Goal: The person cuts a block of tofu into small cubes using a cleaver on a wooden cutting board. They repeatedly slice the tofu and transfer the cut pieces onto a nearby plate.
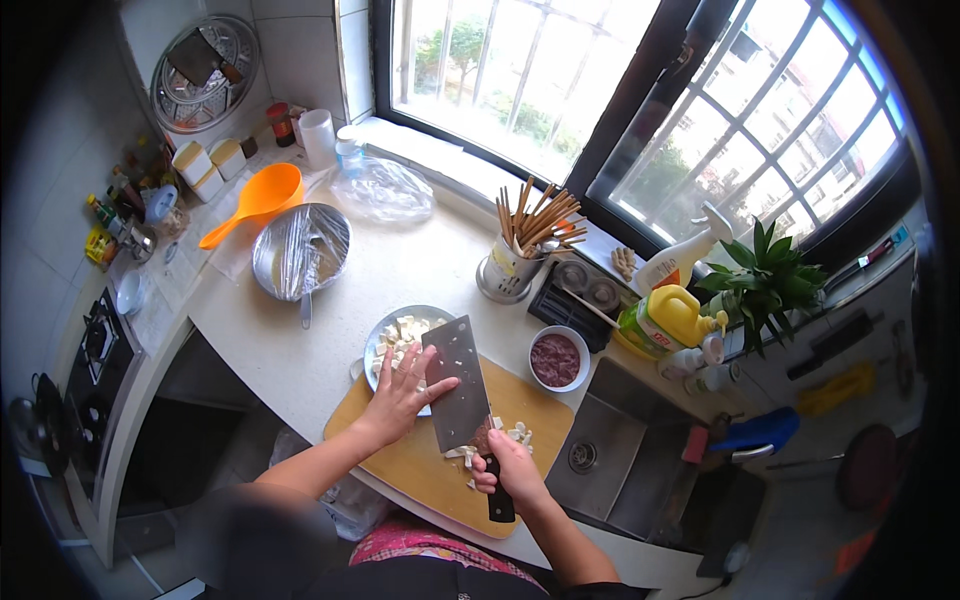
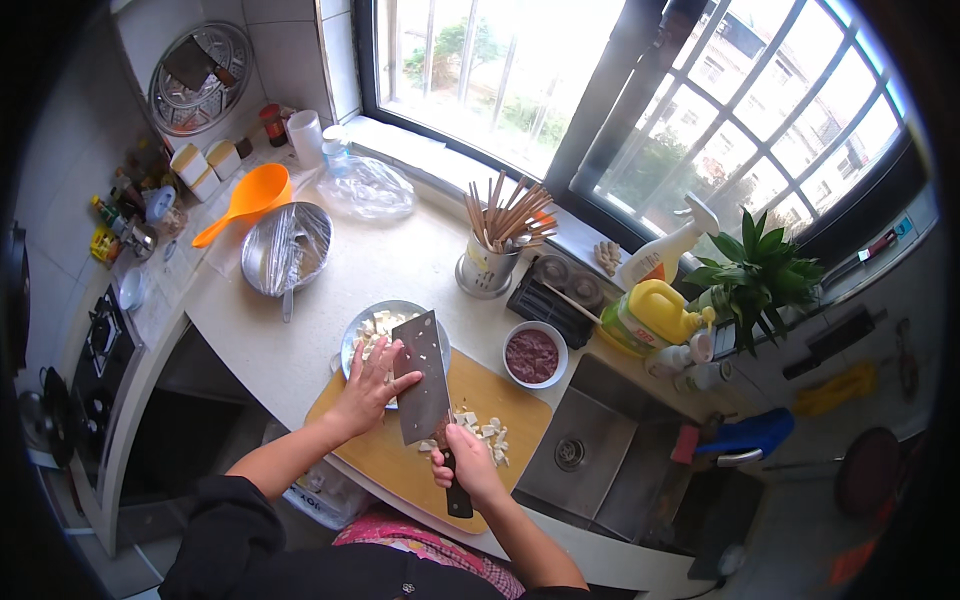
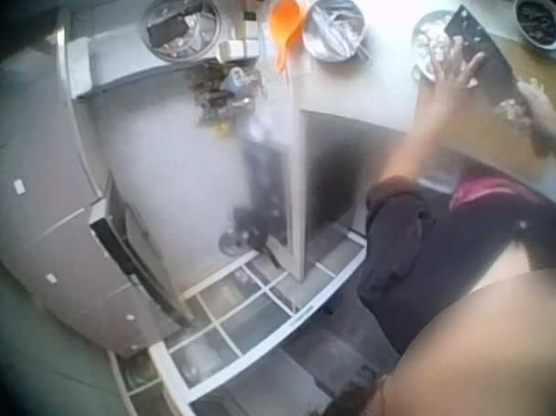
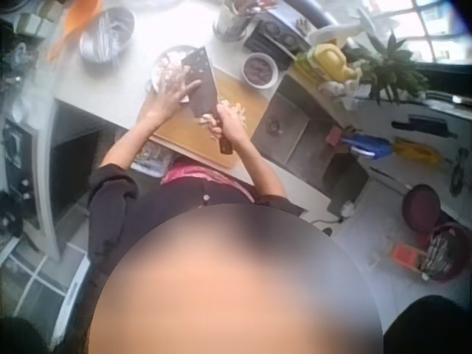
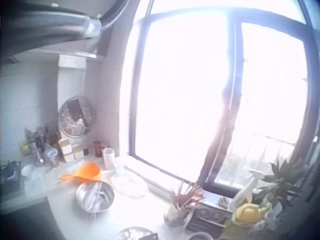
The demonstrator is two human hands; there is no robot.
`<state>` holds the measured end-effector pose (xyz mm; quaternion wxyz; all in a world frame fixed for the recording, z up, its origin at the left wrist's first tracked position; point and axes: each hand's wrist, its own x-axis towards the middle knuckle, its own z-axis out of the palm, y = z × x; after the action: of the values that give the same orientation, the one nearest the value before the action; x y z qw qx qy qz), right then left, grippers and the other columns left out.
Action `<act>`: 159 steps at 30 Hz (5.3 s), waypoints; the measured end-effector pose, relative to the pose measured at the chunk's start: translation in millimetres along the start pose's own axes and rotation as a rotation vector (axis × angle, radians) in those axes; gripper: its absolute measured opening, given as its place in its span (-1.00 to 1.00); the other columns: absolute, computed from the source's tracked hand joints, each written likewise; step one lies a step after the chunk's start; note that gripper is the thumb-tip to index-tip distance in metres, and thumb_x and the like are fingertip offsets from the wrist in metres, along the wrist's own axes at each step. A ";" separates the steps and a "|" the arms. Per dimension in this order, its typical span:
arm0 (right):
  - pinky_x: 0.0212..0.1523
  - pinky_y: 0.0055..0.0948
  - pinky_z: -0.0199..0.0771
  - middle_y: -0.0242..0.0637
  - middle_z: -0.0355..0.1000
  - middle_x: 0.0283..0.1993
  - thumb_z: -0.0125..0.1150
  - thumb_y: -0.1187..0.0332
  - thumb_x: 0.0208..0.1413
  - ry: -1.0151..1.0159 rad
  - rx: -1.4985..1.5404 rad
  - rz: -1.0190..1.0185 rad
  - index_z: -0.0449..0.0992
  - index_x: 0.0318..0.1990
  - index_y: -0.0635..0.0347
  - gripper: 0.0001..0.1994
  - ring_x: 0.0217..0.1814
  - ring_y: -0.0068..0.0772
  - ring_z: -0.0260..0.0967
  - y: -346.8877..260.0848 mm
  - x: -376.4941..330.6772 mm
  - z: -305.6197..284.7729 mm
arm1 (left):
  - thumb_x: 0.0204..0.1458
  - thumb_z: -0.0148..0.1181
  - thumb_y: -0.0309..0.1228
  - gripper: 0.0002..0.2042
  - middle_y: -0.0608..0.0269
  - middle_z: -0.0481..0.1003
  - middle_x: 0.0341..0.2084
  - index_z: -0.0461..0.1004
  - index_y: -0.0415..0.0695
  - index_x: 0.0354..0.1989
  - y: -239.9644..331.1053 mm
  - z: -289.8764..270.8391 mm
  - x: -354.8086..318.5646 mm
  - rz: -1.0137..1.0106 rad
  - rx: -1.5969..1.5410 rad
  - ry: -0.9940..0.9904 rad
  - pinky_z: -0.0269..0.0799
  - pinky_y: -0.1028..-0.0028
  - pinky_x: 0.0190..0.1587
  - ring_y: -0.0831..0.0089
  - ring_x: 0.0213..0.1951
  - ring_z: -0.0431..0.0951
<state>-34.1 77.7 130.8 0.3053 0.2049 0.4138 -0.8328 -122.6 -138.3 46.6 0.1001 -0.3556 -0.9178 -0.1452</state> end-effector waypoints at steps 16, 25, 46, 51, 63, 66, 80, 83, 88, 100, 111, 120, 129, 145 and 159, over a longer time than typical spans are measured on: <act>-0.64 -0.64 0.10 -0.35 0.23 -0.46 -0.25 0.16 0.37 -0.014 0.183 0.096 0.22 -0.18 0.06 -0.79 -0.62 -0.64 0.05 -0.3 -14.4 -6.0 | -0.01 -0.01 -0.58 -0.26 0.08 -0.22 0.40 0.03 0.36 0.37 20.7 -21.6 21.8 0.106 0.075 -0.175 -0.35 -0.29 0.30 0.02 0.42 -0.28; -0.65 -0.64 0.08 -0.34 0.23 -0.47 -0.26 0.16 0.37 0.005 0.104 0.132 0.21 -0.20 0.07 -0.79 -0.63 -0.64 0.04 -1.5 -36.6 -9.9 | -0.06 0.04 -0.59 -0.16 0.04 -0.29 0.41 -0.12 0.34 0.41 -19.1 -18.6 27.8 -0.097 0.108 -0.183 -0.39 -0.32 0.29 -0.02 0.42 -0.35; -0.39 -0.16 0.52 -0.08 0.40 -0.31 0.15 0.33 0.08 0.154 -1.751 -0.567 0.26 0.14 0.19 -0.54 -0.33 -0.03 0.46 -8.9 -36.6 0.2 | -0.06 0.08 -0.53 -0.21 -0.10 -0.20 0.38 -0.11 -0.05 0.41 38.0 -91.8 23.3 0.052 0.000 -0.279 -0.42 -0.29 0.28 -0.08 0.42 -0.34; -0.42 -0.21 0.51 -0.10 0.38 -0.36 0.11 0.39 0.05 0.063 -1.911 -0.601 0.32 0.11 0.20 -0.58 -0.34 -0.11 0.46 -14.0 -27.9 5.2 | 0.01 0.06 -0.43 -0.25 -0.05 -0.24 0.40 -0.08 0.29 0.41 52.1 -56.7 22.6 0.193 -0.044 -0.236 -0.39 -0.35 0.25 -0.07 0.41 -0.30; -0.46 -0.26 0.50 -0.17 0.44 -0.36 0.19 0.37 0.05 0.089 -1.939 -0.624 0.41 0.02 0.12 -0.66 -0.39 -0.17 0.47 -22.5 -53.4 -8.8 | -0.39 0.49 -0.12 0.09 -0.04 -0.26 0.40 -0.08 0.22 0.40 -30.9 -19.0 24.5 -0.024 0.279 -0.410 -0.37 -0.33 0.27 -0.04 0.42 -0.36; -0.44 -0.29 0.51 -0.19 0.45 -0.35 0.20 0.38 0.04 0.121 -1.868 -0.626 0.41 0.02 0.11 -0.65 -0.38 -0.19 0.47 -28.8 -66.6 -13.2 | -0.58 0.55 0.04 0.29 -0.07 -0.31 0.40 -0.19 0.11 0.42 -42.3 -25.6 25.6 -0.124 0.117 -0.625 -0.35 -0.33 0.26 -0.08 0.42 -0.38; -0.45 -0.29 0.51 -0.14 0.45 -0.36 0.18 0.39 0.02 0.014 -1.896 -0.603 0.42 0.01 0.15 -0.65 -0.35 -0.19 0.49 -35.4 -70.7 -11.4 | -0.60 0.57 -0.08 0.28 -0.03 -0.27 0.41 -0.15 0.11 0.42 -24.6 -52.9 37.9 0.004 -0.011 -0.667 -0.36 -0.33 0.27 -0.07 0.42 -0.34; -0.33 -0.31 0.54 -0.07 0.49 -0.25 0.26 0.37 -0.02 0.072 -1.568 -0.558 0.40 0.04 0.16 -0.59 -0.27 -0.10 0.50 -39.5 -82.4 -26.8 | -0.39 0.50 -0.16 0.06 -0.03 -0.05 0.35 -0.01 0.02 0.37 -45.1 -47.5 27.9 -0.139 -0.099 -0.578 -0.14 -0.13 0.31 -0.07 0.38 -0.12; -0.29 -0.66 0.36 -0.42 0.45 -0.31 0.34 0.49 -0.02 0.213 -1.042 -0.342 0.35 0.10 0.21 -0.51 -0.27 -0.71 0.35 -27.4 -90.0 -44.9 | -0.09 0.31 -0.35 -0.50 0.01 0.37 0.07 0.39 -0.09 0.10 -44.6 -12.9 22.1 -0.188 -0.308 -0.085 0.25 0.20 0.20 0.05 0.15 0.33; -0.29 -0.39 0.49 -0.15 0.51 -0.27 0.22 0.48 0.01 0.604 -1.057 -0.531 0.38 0.04 0.25 -0.61 -0.29 -0.26 0.51 36.7 -107.8 -109.5 | -0.06 0.31 -0.37 -0.64 0.00 0.43 -0.04 0.46 -0.19 -0.07 10.2 3.5 13.5 -0.062 -0.564 0.135 0.33 0.19 0.12 0.05 0.05 0.42; -0.13 -0.23 0.50 -0.03 0.50 -0.15 0.23 0.45 -0.06 0.542 -1.346 -0.511 0.42 0.07 0.16 -0.56 -0.13 0.01 0.48 92.3 -89.4 -140.9 | -0.19 0.39 -0.01 -0.18 -0.20 0.06 0.27 0.20 -0.20 0.21 80.9 85.5 -18.3 -0.003 -0.630 -0.052 -0.06 0.00 0.33 -0.24 0.30 0.01; -0.43 -0.57 0.37 -0.37 0.39 -0.44 0.05 0.38 0.24 0.433 -0.258 -0.306 0.40 -0.20 0.25 -0.88 -0.49 -0.61 0.31 110.8 -100.3 -192.4 | -0.08 0.31 -0.19 -0.43 -0.08 0.35 0.08 0.36 -0.24 0.07 75.2 92.1 2.6 0.025 -0.771 -0.085 0.15 0.14 0.27 -0.06 0.18 0.28; -0.44 -0.55 0.40 -0.30 0.42 -0.40 0.00 0.33 0.29 0.266 -0.153 -0.113 0.37 -0.12 0.25 -0.83 -0.49 -0.55 0.36 145.7 -72.4 -195.4 | -0.23 0.40 -0.04 -0.26 -0.11 0.17 0.23 0.29 -0.07 0.16 126.2 91.9 -29.6 -0.201 -0.546 0.179 0.01 -0.03 0.28 -0.17 0.27 0.10; -0.52 -0.57 0.31 -0.30 0.38 -0.43 0.01 0.37 0.27 0.141 -0.074 -0.089 0.32 -0.23 0.22 -0.88 -0.54 -0.52 0.30 150.4 -59.7 -123.5 | -0.23 0.37 -0.19 -0.58 0.15 0.38 0.06 0.53 0.04 -0.11 156.4 80.2 -14.2 -0.376 -0.470 0.378 0.13 0.04 0.19 -0.02 0.19 0.24; -0.51 -0.60 0.28 -0.35 0.35 -0.47 0.01 0.36 0.27 -0.008 -0.163 -0.199 0.32 -0.28 0.22 -0.87 -0.55 -0.57 0.28 57.3 30.8 -29.5 | -0.25 0.38 -0.07 -0.57 0.06 0.33 0.06 0.56 0.04 -0.17 34.6 16.6 38.1 -0.331 -0.310 0.516 0.03 -0.04 0.25 -0.07 0.21 0.20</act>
<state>-15.1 64.3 63.2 0.2384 0.1339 0.4972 -0.8234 -128.0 -84.5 48.8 0.2491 -0.1644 -0.8746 -0.3822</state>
